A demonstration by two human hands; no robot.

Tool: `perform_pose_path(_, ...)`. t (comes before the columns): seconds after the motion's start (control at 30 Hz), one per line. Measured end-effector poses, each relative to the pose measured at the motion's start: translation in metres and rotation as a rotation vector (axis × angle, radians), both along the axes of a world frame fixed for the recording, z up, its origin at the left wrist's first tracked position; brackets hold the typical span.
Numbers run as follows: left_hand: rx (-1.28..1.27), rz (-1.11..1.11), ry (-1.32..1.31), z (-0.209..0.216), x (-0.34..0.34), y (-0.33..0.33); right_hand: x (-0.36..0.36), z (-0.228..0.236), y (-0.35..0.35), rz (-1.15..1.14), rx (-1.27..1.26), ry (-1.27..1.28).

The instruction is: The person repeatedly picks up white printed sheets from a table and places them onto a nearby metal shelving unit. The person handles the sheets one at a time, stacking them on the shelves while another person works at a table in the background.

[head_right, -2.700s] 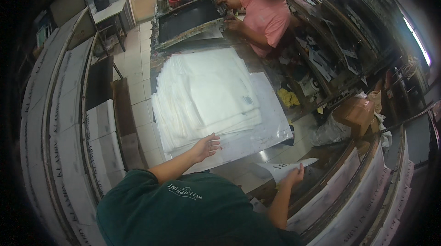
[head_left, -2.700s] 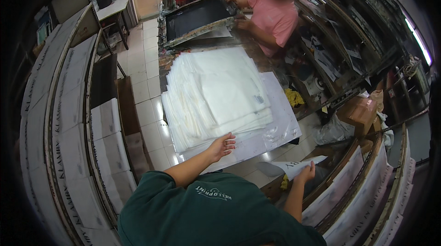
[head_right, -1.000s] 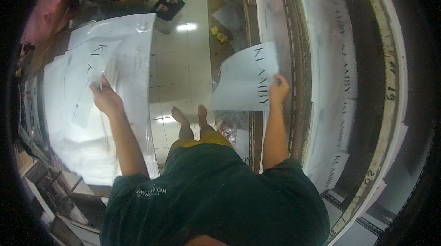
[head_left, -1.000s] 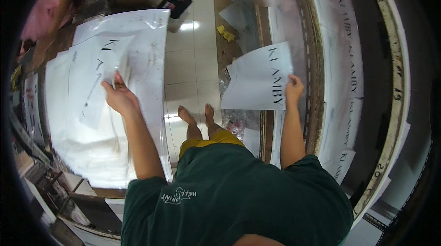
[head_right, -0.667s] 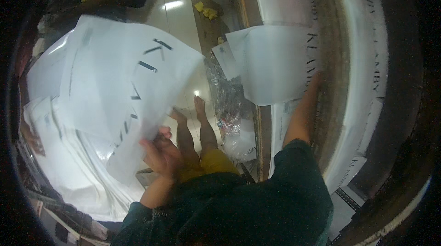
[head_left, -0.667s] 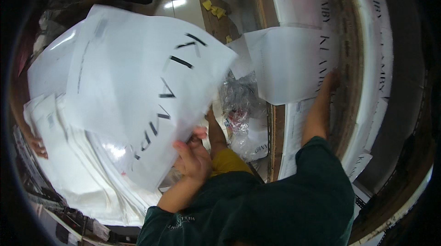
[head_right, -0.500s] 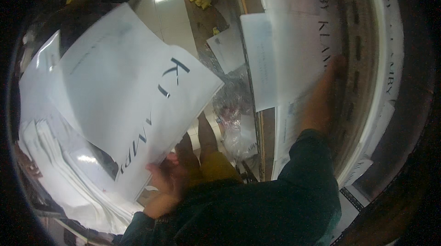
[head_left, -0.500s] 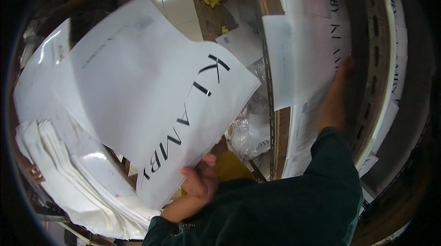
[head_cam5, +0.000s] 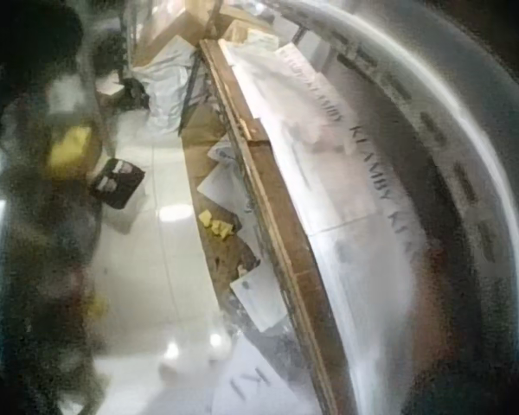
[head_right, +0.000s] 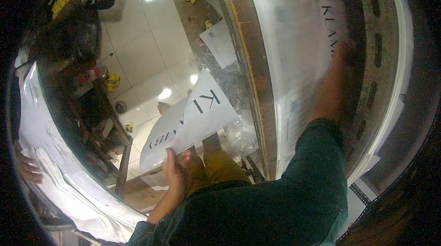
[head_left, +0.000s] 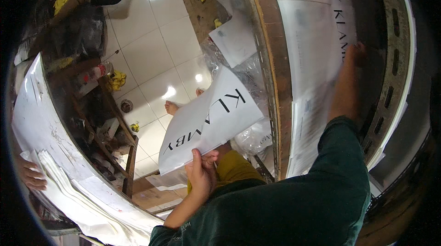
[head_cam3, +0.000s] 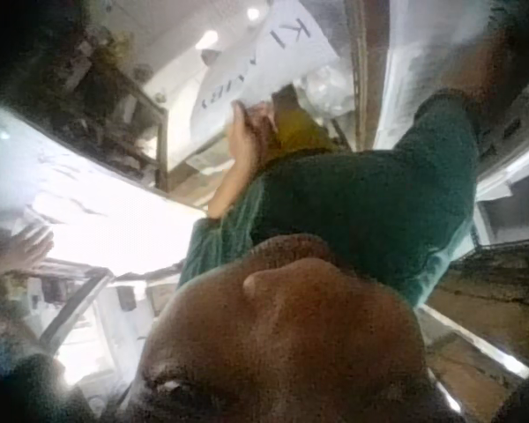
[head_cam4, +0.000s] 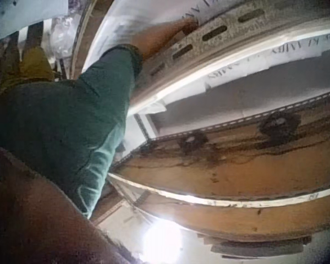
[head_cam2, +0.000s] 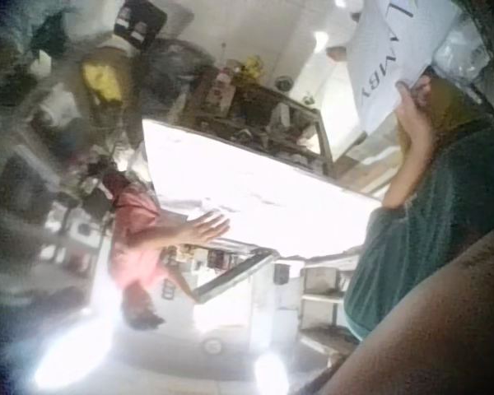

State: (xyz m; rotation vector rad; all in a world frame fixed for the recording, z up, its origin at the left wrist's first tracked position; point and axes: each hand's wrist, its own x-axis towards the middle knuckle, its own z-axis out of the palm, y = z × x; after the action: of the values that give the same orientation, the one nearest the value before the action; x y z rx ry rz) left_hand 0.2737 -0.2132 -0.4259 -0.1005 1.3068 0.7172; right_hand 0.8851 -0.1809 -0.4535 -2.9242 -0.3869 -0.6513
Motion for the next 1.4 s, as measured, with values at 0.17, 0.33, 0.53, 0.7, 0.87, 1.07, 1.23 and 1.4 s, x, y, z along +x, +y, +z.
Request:
perform_pose_path(0.17, -0.052, 0.029, 0.006, -0.006, -0.01, 0.002, -0.117, -0.023, -0.01, 0.325, -0.02, 0.205)
perform_pose_path(0.33, 0.037, -0.002, 0.021, 0.001, -0.019, 0.003, -0.197, -0.041, -0.021, 0.286, -0.271, 0.374)
perform_pose_path(0.53, 0.093, -0.007, 0.036, 0.017, -0.019, 0.002, -0.193, -0.041, -0.016, 0.237, -0.294, 0.414)
perform_pose_path(0.7, 0.071, 0.001, -0.05, 0.027, -0.021, 0.004, -0.225, -0.005, -0.006, 0.244, -0.061, 0.523)
perform_pose_path(0.87, 0.009, 0.128, -0.294, 0.009, -0.026, 0.014, -0.322, 0.0, -0.035, 0.605, 0.392, 0.255)
perform_pose_path(1.07, 0.076, 0.14, -0.325, 0.017, -0.031, 0.011, -0.499, 0.031, -0.072, 1.182, 0.449, 0.983)
perform_pose_path(1.23, 0.272, 0.052, -0.327, 0.066, -0.046, -0.01, -0.539, 0.096, -0.056, 1.402, 0.433, 1.06)
perform_pose_path(1.4, 0.411, -0.019, -0.229, 0.102, -0.063, -0.027, -0.561, 0.123, -0.053, 1.45, 0.656, 1.143)
